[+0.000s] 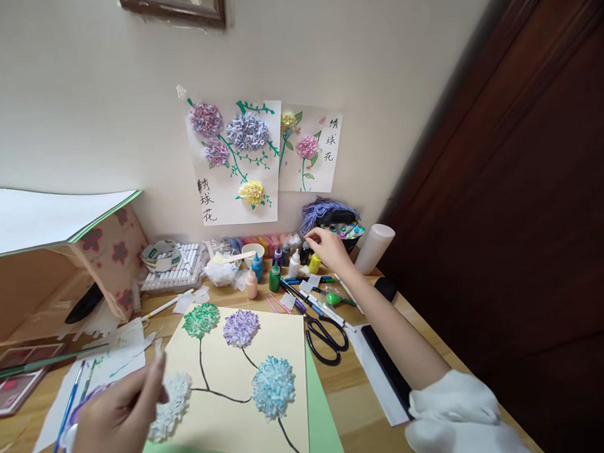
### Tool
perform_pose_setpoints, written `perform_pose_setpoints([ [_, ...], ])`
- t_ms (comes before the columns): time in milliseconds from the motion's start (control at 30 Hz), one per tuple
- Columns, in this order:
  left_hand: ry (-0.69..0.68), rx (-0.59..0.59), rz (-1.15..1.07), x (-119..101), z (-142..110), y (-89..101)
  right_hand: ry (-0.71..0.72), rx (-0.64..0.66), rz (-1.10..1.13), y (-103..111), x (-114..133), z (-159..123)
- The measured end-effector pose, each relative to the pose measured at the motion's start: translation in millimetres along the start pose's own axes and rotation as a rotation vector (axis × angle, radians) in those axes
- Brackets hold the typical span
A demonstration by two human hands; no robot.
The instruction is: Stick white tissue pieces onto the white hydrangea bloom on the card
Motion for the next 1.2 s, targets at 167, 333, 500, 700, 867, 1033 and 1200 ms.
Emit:
perform_pose_setpoints([
  [167,-0.304,0.113,-0.041,-84,9,-37.4,0.013,0.161,-0.12,-38,25,47],
  [333,-0.34,0.151,-0.071,-90,5,-39.8,-0.048,0.345,-0.251,-72,21,64],
  [500,-0.4,0.162,-0.041,-79,-1,-25.7,-0.022,0.414,-0.288,-81,23,62],
  [700,-0.388,0.126,-0.041,-63,-8,-12.2,0.017,0.206,-0.258,-32,43,63],
  [867,-0.227,0.118,-0.12,-48,-6,-14.8,0.116,0.035,-0.13,39,80,27],
  [1033,-0.212,0.033,-0.176,-57,-6,-9.1,0.383,-0.052,0.152,71,160,-57],
  [1200,-0.299,-0.107,-0.152,-64,-5,31.4,0.687,0.215,0.276,31,246,-126],
])
Point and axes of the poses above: each hand's wrist, its own z-axis towards the middle knuckle, its own y-axis out of the back of the hand, x = y × z, the point moved 6 cm from there along z, towards the middle knuckle, and after that the axes turned 6 degrees about -y, right-handed, at the moved point
